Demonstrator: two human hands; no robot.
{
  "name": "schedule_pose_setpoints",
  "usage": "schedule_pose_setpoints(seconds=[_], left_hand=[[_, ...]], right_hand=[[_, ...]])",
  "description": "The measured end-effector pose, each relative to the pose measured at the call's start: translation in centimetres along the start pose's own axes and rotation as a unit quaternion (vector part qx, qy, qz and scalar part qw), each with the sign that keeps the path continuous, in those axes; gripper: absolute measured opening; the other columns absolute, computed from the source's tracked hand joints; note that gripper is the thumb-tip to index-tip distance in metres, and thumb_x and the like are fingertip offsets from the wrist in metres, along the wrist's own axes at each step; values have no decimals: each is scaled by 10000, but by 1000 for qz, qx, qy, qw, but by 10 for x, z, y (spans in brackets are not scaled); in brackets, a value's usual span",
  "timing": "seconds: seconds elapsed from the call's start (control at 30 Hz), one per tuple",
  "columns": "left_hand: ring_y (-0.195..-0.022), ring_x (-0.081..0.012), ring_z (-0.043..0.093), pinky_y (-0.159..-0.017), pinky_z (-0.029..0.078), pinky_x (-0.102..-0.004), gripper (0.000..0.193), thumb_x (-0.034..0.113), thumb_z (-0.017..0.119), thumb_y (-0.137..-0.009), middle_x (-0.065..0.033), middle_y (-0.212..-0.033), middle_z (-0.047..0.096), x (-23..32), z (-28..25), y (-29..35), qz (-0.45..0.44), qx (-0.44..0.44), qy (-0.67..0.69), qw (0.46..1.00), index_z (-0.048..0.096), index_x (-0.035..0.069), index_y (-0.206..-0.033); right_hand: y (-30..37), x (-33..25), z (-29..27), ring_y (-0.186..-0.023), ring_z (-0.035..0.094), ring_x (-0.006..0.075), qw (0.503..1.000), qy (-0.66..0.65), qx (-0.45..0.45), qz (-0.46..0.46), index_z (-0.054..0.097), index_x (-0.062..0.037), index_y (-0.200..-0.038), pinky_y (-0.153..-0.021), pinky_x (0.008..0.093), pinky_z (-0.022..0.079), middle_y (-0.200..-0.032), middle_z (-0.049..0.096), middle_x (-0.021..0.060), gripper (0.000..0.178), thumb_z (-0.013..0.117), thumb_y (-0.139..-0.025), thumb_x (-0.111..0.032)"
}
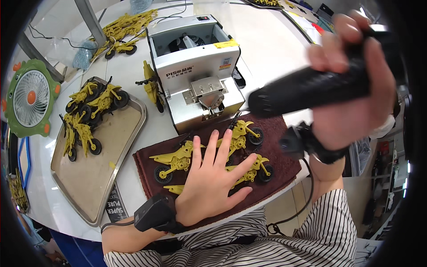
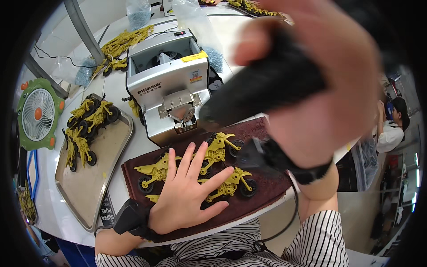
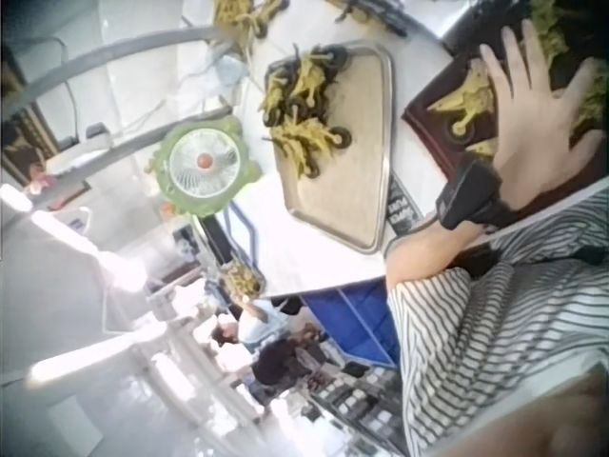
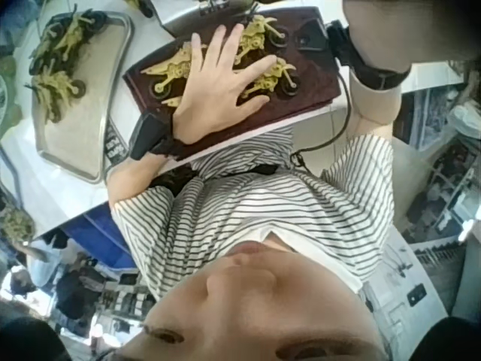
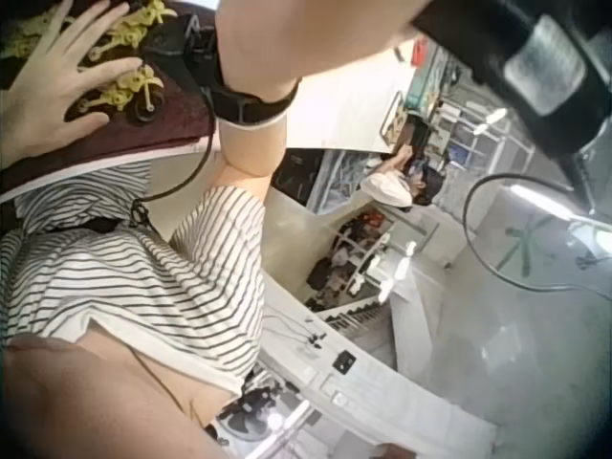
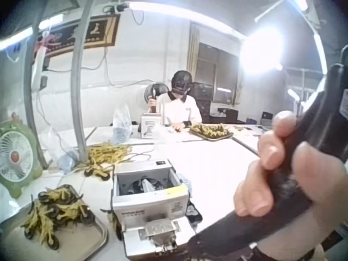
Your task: The user is using a handheld heat tool and an industrial dispensing machine to assemble and process small plastic toy motorcycle parts.
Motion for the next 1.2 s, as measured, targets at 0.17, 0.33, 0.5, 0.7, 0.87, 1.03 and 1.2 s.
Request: schedule_pose_setpoints(seconds=[0.17,0.33,0.5,0.7,0.87,1.03,1.2], left_hand=[[-1217,-489,404,-1050,285,-571,509,341,667,-814,-335,-1359,355,-8,7,-1,21,29,75,997,548,172,-1279],[-1209,-498,406,-1048,287,-568,511,358,652,-822,-327,-1344,376,-10,6,1,21,37,74,996,542,176,-1287],[-1195,-513,408,-1049,285,-563,504,390,634,-829,-308,-1343,386,-10,7,-1,32,24,47,998,542,191,-1283],[-1185,-501,417,-1039,298,-561,509,374,654,-816,-303,-1333,394,-9,8,-1,25,30,52,998,547,180,-1275],[-1183,-490,426,-1034,304,-566,504,353,668,-803,-271,-1366,384,-7,10,1,32,52,62,996,559,173,-1261],[-1183,-477,433,-1026,312,-573,510,350,679,-789,-218,-1393,389,-8,9,1,31,42,54,997,565,168,-1251],[-1177,-463,438,-1021,322,-568,518,361,685,-775,-203,-1397,391,-9,9,1,21,42,49,998,581,122,-1222]], right_hand=[[-17,35,36,-667,481,126,994,61,90,22,420,-16,-1150,-699,313,392,-917,497,57,284,481,-902,-140],[-19,47,45,-649,479,127,989,87,113,33,419,-19,-1139,-688,311,395,-894,496,55,274,477,-895,-129],[-18,57,47,-632,478,128,985,119,115,46,418,-23,-1129,-677,309,397,-871,495,52,265,473,-889,-119],[-15,45,48,-610,476,129,960,272,-30,58,417,-27,-1117,-664,307,400,-843,494,50,254,469,-881,-106],[28,19,45,-529,469,115,988,111,60,85,385,-69,-954,-573,290,406,-743,453,27,242,551,-778,-58],[49,25,35,-506,459,110,985,113,110,72,398,-73,-947,-545,275,411,-730,460,26,240,550,-762,-47],[56,32,26,-579,521,139,986,61,109,109,432,-69,-979,-591,300,456,-737,506,52,264,604,-788,-9]])
Point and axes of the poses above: each hand's wrist, its own y-axis away from the middle knuckle, its own z-axis out of the palm, x = y × z, the point moved 2 cm from there along -y, towards the middle knuckle
